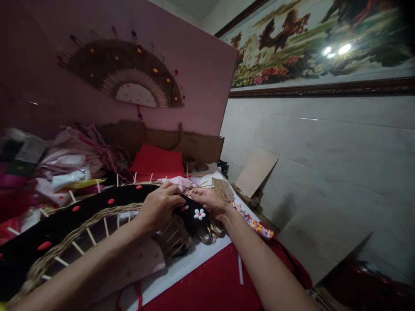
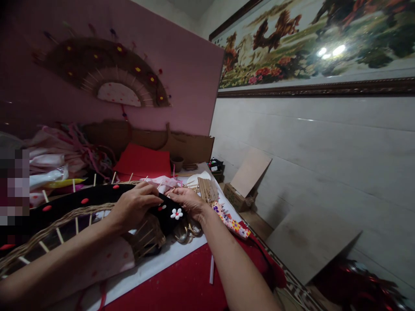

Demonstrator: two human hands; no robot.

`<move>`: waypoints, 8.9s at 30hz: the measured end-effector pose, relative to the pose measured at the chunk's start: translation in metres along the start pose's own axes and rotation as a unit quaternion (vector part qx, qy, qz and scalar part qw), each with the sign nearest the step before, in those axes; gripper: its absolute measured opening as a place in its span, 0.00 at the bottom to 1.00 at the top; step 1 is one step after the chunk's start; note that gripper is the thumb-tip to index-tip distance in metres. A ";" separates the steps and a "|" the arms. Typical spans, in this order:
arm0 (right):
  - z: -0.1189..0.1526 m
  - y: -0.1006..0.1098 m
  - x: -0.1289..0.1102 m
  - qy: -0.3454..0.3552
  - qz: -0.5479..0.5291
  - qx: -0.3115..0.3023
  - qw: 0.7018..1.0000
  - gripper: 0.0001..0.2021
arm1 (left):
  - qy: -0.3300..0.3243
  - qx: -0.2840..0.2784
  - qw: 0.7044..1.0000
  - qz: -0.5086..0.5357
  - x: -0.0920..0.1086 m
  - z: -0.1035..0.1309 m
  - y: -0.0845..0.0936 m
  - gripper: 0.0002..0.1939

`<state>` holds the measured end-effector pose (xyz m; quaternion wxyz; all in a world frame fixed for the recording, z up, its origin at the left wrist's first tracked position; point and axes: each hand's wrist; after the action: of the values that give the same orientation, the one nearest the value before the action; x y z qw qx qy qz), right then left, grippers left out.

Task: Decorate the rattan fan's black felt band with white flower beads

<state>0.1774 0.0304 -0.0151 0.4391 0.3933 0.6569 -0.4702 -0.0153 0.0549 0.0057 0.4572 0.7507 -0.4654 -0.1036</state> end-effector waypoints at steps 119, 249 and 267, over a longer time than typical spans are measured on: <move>0.001 -0.003 -0.001 0.023 -0.005 0.008 1.000 0.17 | -0.098 0.033 0.982 -0.157 0.009 0.007 0.003 0.10; 0.020 -0.026 -0.027 0.350 0.395 0.116 0.841 0.09 | 0.384 -0.056 0.685 0.616 0.049 0.033 0.032 0.13; 0.048 -0.057 -0.024 0.377 0.433 -0.108 0.812 0.04 | 0.395 -0.022 0.700 0.594 0.061 0.054 0.023 0.10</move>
<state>0.1418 -0.0327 0.0151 0.3547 0.7333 0.5794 0.0273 -0.0274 -0.0284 0.0098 0.5824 0.2798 -0.5889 0.4855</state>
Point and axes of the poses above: each hand's wrist, its own z-axis away from the middle knuckle, its own y-axis out of the back of the hand, x = y × z, and after that the axes turned 14 degrees about y, right-handed
